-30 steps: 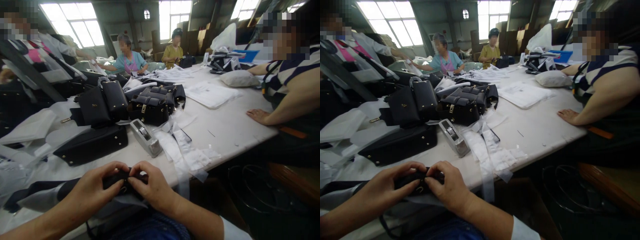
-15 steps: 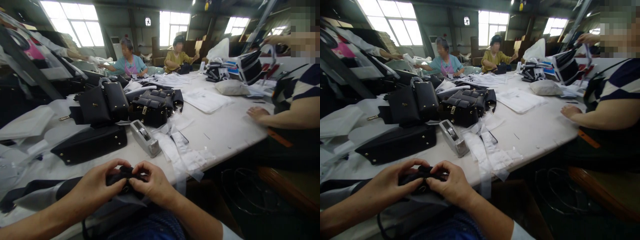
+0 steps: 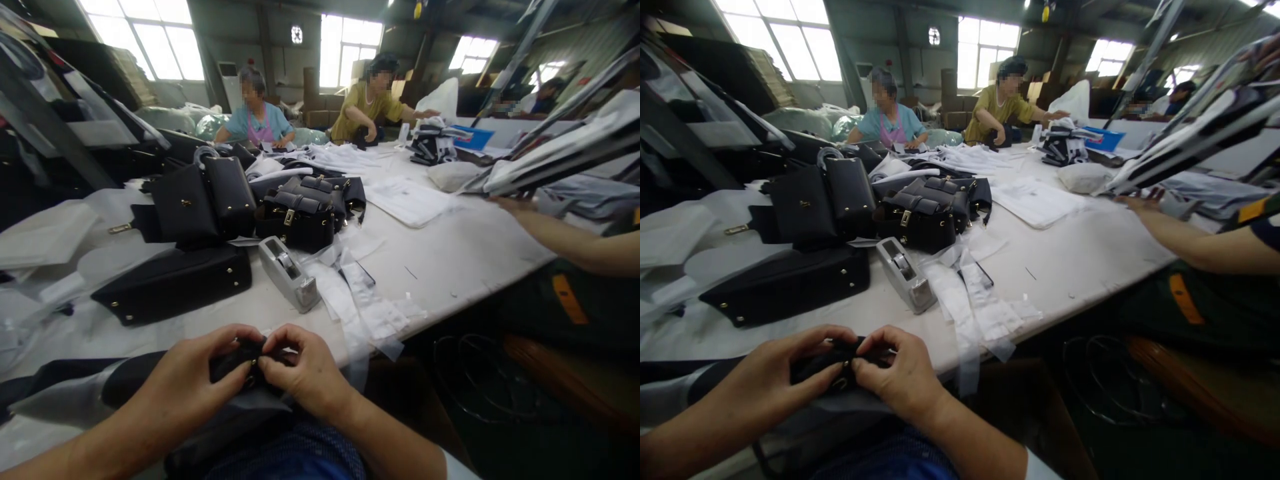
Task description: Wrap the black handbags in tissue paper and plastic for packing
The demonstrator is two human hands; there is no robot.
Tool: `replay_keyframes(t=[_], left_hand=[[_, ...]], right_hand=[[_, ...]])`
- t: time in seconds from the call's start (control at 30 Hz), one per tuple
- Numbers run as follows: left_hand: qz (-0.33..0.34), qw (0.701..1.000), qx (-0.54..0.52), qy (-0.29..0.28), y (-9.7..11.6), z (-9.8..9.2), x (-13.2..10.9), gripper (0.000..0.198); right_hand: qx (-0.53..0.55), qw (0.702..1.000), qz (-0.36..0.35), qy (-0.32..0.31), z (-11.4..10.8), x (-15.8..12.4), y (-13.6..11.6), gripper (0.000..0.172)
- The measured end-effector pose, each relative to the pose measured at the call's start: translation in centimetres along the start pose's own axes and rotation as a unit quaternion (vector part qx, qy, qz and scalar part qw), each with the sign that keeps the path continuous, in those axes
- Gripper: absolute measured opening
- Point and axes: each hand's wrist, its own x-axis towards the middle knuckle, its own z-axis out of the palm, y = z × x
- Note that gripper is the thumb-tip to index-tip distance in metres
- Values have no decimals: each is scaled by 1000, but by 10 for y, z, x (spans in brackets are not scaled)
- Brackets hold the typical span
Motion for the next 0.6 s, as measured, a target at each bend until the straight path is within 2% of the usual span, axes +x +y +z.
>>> replay_keyframes(t=[0.2, 0.33, 0.4, 0.5, 0.6], left_hand=[[16, 999, 17, 22, 2, 2, 1, 28], [-62, 998, -18, -19, 5, -4, 9, 50], [-87, 995, -41, -34, 7, -6, 12, 53], [-72, 995, -58, -38, 12, -9, 15, 52], [-33, 994, -69, -80, 18, -21, 13, 62]], right_hand=[[-39, 999, -10, -2, 4, 3, -3, 16], [-64, 997, -33, -4, -5, 7, -5, 15], [-86, 995, -49, -13, -10, 8, -6, 15], [-158, 978, -132, -9, -11, 5, -9, 17], [-231, 944, -236, -16, -6, 1, -11, 43]])
